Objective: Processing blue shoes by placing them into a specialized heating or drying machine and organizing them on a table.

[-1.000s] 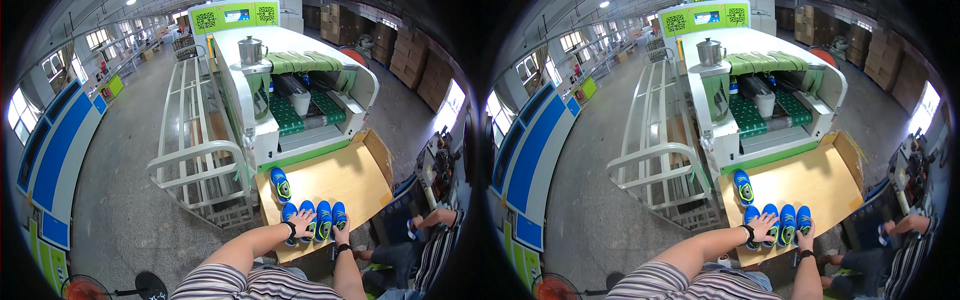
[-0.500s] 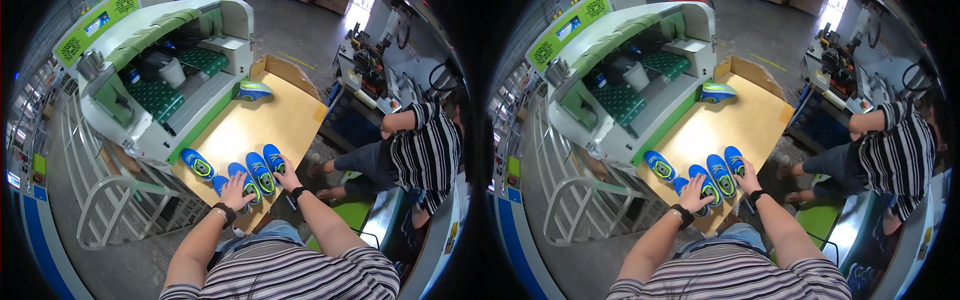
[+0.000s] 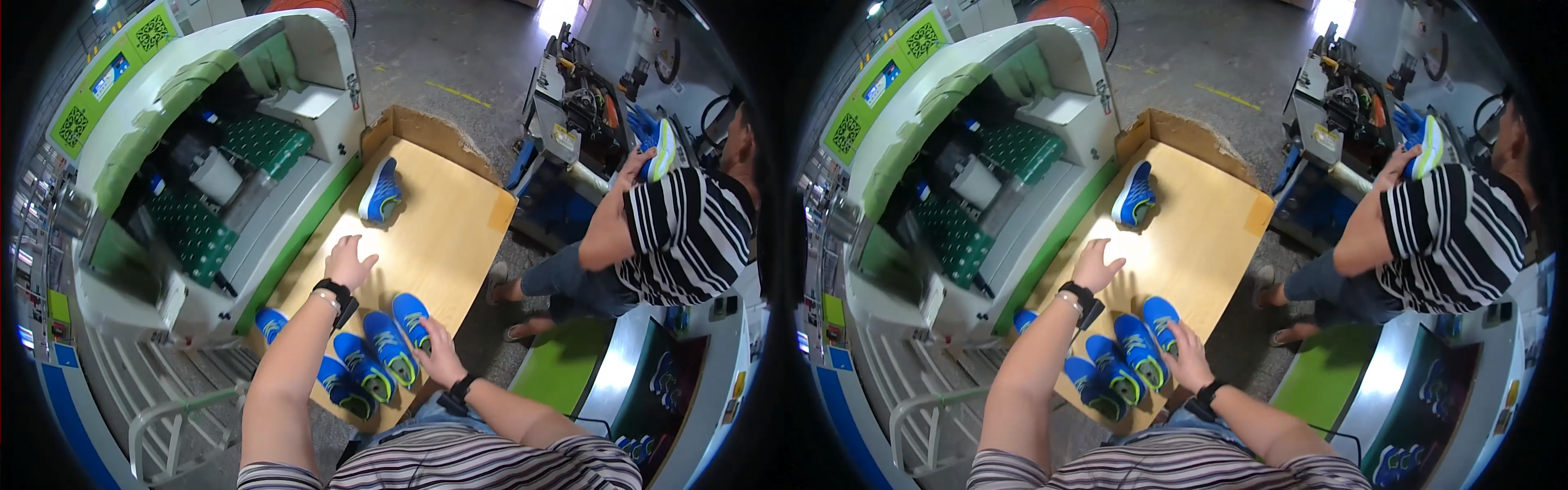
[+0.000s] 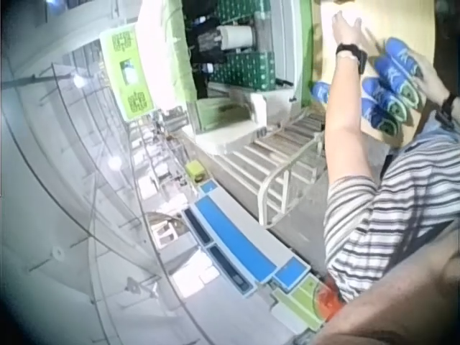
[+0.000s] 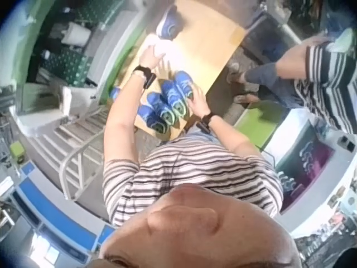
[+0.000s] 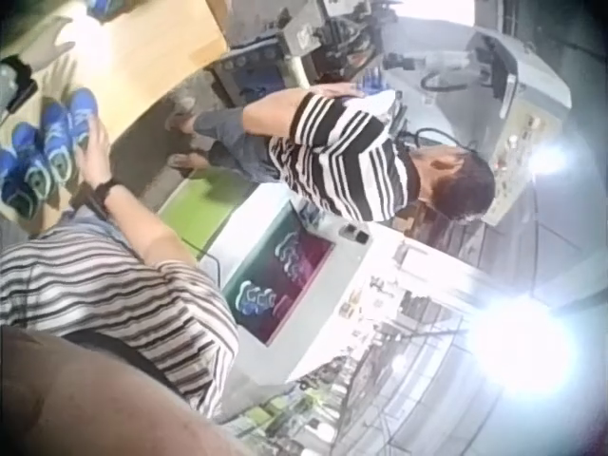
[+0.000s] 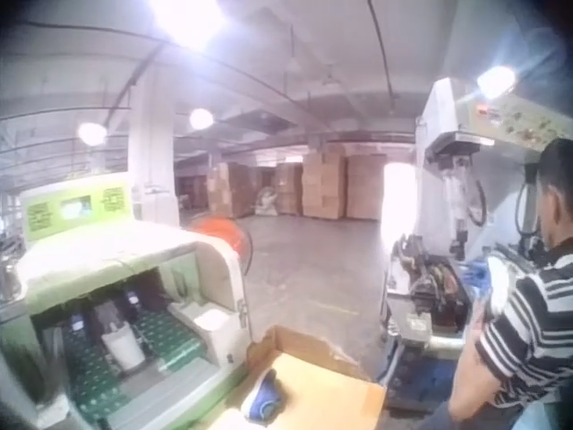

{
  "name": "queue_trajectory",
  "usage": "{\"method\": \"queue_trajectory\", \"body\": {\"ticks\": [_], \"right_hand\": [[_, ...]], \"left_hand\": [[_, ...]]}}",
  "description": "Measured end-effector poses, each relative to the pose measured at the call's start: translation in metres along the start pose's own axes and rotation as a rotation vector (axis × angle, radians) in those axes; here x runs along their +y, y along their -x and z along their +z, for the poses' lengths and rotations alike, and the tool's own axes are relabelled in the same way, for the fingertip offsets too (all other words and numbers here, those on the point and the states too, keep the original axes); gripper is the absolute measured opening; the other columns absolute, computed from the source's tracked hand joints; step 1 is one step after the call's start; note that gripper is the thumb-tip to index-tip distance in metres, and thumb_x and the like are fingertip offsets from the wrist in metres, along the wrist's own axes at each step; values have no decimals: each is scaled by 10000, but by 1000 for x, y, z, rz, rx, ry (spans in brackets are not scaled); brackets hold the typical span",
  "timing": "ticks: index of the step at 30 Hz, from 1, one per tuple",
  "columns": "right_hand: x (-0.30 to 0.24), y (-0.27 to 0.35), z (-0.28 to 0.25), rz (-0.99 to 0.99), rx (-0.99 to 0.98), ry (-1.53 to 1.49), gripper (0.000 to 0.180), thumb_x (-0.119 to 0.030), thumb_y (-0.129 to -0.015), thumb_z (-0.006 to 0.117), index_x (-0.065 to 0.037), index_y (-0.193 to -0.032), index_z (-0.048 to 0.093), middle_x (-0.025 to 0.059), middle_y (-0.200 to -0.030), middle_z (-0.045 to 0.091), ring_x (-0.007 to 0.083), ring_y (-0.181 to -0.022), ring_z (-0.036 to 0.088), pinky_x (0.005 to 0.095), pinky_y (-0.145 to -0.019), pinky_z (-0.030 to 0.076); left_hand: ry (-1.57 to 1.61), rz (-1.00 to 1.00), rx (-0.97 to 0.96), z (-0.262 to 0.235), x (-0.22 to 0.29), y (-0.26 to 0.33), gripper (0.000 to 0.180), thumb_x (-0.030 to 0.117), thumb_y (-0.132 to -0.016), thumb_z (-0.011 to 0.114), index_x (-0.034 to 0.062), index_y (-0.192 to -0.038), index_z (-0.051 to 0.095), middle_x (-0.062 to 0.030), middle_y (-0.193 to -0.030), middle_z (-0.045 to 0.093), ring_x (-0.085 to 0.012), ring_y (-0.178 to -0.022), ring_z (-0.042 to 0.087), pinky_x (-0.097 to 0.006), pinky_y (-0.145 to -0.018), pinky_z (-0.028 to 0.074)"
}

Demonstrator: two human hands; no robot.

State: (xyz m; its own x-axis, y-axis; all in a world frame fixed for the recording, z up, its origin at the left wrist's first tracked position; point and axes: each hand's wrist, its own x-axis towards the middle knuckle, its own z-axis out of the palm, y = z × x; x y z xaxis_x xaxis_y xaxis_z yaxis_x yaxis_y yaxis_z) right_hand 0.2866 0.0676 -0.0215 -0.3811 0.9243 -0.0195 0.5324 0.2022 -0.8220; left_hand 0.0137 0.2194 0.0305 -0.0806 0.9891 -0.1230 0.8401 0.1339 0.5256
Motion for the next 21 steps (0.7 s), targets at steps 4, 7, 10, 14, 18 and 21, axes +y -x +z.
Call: {"method": "queue_trajectory", "body": {"ticks": [4,7,10,14,18,21], "right_hand": [[1,0,-15,16,-120,-63,773,-183,-829,725,-131,-1491,329,253,-1506,290,449,-1358,333,486,-1130,306],[-1,-2,-21,26,-174,-73,770,-201,-836,727,-142,-1494,331,240,-1512,271,458,-1357,318,499,-1129,305],[-1,-1,-26,61,-212,-58,779,-203,-824,739,-149,-1491,340,230,-1508,269,471,-1347,313,515,-1128,300],[-1,-7,-23,49,-264,-72,790,-199,-805,751,-149,-1485,352,236,-1515,264,471,-1344,318,517,-1126,295],[4,-9,-26,57,-206,-64,807,-165,-790,754,-110,-1482,342,242,-1520,262,456,-1363,304,505,-1142,261],[4,-6,-21,37,-179,-57,813,-140,-787,751,-88,-1479,327,251,-1516,271,440,-1386,289,493,-1148,258]], "left_hand": [[-4,-144,212,13,36,-93,837,392,-792,758,44,-1451,377,-177,-1508,381,-336,-1416,331,-538,-1100,318],[-107,-273,272,28,30,-136,836,411,-775,776,33,-1427,415,-217,-1339,549,-362,-1275,506,-469,-1043,411],[104,-301,75,40,16,-141,756,388,-762,793,9,-1337,483,-235,-1197,629,-376,-1134,605,-449,-957,473],[701,-216,195,53,-37,-89,624,332,-805,779,-61,-1228,542,-161,-1061,691,-261,-922,692,-374,-820,547],[1447,-548,-25,53,-56,7,427,309,-974,611,-17,-1247,567,-112,-1103,690,-195,-971,680,-373,-860,548],[1833,-679,24,49,-72,92,452,379,-1026,493,32,-1313,532,-112,-1248,637,-248,-1167,600,-414,-1014,465]]}}
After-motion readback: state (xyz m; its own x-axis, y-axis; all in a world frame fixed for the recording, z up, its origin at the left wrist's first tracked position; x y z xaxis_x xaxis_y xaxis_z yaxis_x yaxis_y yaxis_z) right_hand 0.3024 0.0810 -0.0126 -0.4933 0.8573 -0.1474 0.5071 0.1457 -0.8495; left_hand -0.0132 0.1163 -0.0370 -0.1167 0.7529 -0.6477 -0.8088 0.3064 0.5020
